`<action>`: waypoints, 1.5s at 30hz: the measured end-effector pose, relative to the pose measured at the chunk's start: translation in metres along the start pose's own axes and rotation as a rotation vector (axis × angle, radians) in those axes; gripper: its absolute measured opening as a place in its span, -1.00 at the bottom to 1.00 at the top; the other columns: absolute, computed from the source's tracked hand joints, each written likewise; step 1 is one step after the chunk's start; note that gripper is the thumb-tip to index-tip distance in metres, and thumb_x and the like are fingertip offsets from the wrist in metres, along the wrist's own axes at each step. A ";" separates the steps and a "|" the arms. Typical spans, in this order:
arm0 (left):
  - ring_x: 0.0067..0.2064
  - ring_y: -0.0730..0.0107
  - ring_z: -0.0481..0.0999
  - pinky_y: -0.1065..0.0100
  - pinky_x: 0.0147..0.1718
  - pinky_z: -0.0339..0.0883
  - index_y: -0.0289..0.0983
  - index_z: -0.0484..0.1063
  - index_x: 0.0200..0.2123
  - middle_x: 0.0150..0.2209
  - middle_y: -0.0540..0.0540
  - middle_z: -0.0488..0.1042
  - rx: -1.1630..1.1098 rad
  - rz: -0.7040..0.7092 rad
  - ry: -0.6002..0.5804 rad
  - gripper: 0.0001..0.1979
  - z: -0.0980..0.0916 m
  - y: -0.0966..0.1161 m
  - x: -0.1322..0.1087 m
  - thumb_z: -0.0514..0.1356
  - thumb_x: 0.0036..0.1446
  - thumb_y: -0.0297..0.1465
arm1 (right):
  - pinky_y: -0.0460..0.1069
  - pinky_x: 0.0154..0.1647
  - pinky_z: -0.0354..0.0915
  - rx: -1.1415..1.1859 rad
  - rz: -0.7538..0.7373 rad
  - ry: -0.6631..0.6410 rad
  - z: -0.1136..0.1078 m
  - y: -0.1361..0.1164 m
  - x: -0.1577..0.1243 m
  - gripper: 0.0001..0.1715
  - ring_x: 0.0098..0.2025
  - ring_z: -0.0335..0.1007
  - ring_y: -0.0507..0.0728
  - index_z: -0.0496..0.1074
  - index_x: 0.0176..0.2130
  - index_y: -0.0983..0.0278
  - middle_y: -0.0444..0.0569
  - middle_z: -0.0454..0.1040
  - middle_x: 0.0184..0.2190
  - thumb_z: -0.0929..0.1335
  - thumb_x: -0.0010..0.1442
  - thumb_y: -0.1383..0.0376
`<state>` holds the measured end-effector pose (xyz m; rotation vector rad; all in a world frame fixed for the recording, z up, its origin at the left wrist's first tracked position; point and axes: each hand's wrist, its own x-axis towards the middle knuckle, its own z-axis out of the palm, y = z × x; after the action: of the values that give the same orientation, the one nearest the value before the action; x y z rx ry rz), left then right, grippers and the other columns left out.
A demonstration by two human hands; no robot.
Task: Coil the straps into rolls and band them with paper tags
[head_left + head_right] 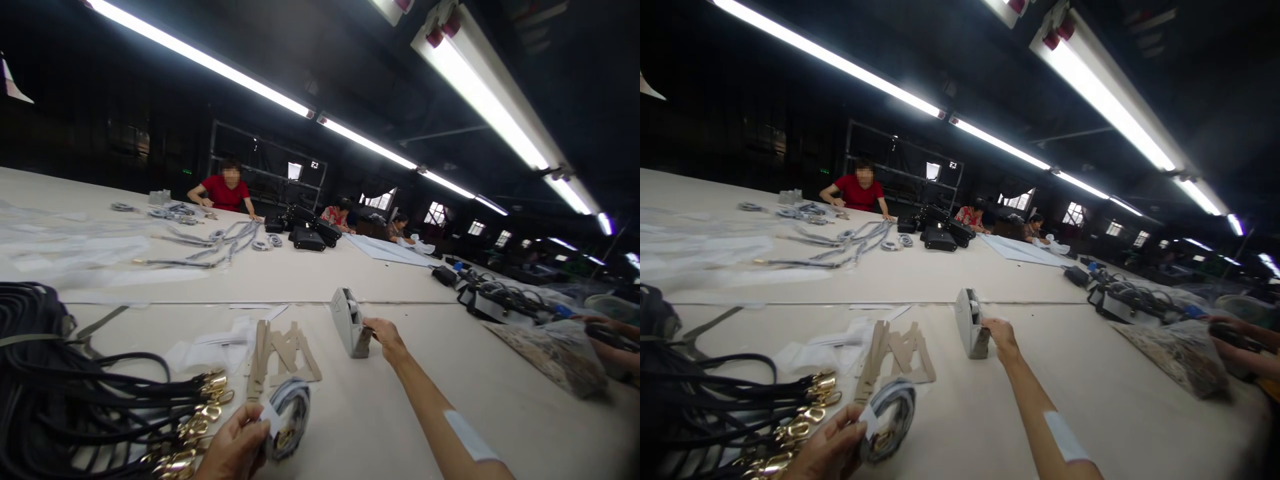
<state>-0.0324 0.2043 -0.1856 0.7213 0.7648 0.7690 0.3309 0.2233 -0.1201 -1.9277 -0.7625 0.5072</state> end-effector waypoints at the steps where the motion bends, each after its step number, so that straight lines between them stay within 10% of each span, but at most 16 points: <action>1: -0.45 0.37 0.44 0.44 -0.47 0.28 -0.26 0.39 -0.44 -0.51 0.01 0.45 -0.006 -0.001 0.010 -0.52 0.001 0.001 -0.001 0.48 -0.36 -0.14 | 0.08 -0.15 0.43 0.013 -0.017 0.021 -0.001 0.004 -0.005 -0.71 -0.15 0.45 0.13 0.42 -0.07 0.35 -0.01 0.46 -0.11 0.34 0.31 0.18; 12: -0.51 0.54 0.42 0.55 -0.49 0.24 -0.27 0.36 -0.34 -0.47 0.04 0.50 -0.149 0.041 0.052 -0.53 0.003 0.003 -0.003 0.48 -0.28 -0.23 | -0.02 -0.29 0.34 -0.074 -0.034 -0.012 -0.012 0.042 -0.068 -0.70 -0.34 0.41 0.07 0.43 -0.39 0.35 -0.13 0.46 -0.42 0.36 0.26 0.17; 22: -0.57 0.54 0.29 0.49 -0.53 0.13 -0.27 0.31 -0.43 -0.61 0.08 0.42 -0.006 0.270 0.020 -0.66 0.008 0.005 -0.003 0.39 -0.22 -0.30 | -0.09 -0.30 0.29 0.047 -0.432 -0.750 0.061 -0.046 -0.213 -0.72 -0.38 0.39 0.06 0.54 -0.41 0.31 -0.08 0.53 -0.47 0.43 0.12 0.13; 28: -0.60 0.51 0.31 0.48 -0.58 0.09 -0.25 0.27 -0.46 -0.64 0.04 0.44 -0.022 0.280 0.012 -0.62 0.007 -0.004 0.005 0.40 -0.29 -0.28 | -0.13 -0.48 0.26 -0.041 -0.366 -0.607 0.101 -0.033 -0.200 -0.69 -0.52 0.38 0.04 0.49 -0.55 0.34 -0.06 0.52 -0.57 0.42 0.08 0.17; 35: -0.53 0.48 0.40 0.49 -0.54 0.17 -0.23 0.23 -0.38 -0.53 0.01 0.49 -0.048 0.201 -0.115 -0.55 0.007 0.000 -0.004 0.41 -0.16 -0.17 | -0.14 -0.51 0.21 -0.269 -0.473 -0.518 0.095 -0.039 -0.190 -0.75 -0.51 0.43 0.04 0.56 -0.51 0.27 -0.12 0.55 -0.57 0.42 0.09 0.17; 41: -0.67 0.60 0.21 0.54 -0.65 0.09 -0.18 0.15 -0.36 -0.63 0.13 0.37 0.033 0.054 -0.216 -0.44 0.009 0.005 -0.013 0.37 -0.16 0.02 | -0.05 -0.40 0.10 -0.548 -0.722 -0.326 0.078 -0.050 -0.180 -0.65 -0.45 0.34 0.11 0.47 -0.52 0.28 -0.07 0.48 -0.55 0.55 -0.10 0.10; 45: -0.66 0.68 0.11 0.57 -0.66 0.11 -0.21 0.16 -0.37 -0.53 0.07 0.42 -0.045 0.005 -0.343 -0.48 0.012 0.010 -0.021 0.38 -0.10 -0.03 | 0.05 -0.17 0.17 -0.688 -1.305 -0.382 0.067 -0.067 -0.176 -0.67 -0.25 0.38 0.18 0.47 -0.24 0.28 0.02 0.52 -0.30 0.45 0.15 0.08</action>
<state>-0.0365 0.1894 -0.1648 0.7894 0.4340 0.6423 0.1424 0.1658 -0.0856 -1.4247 -2.3919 -0.2705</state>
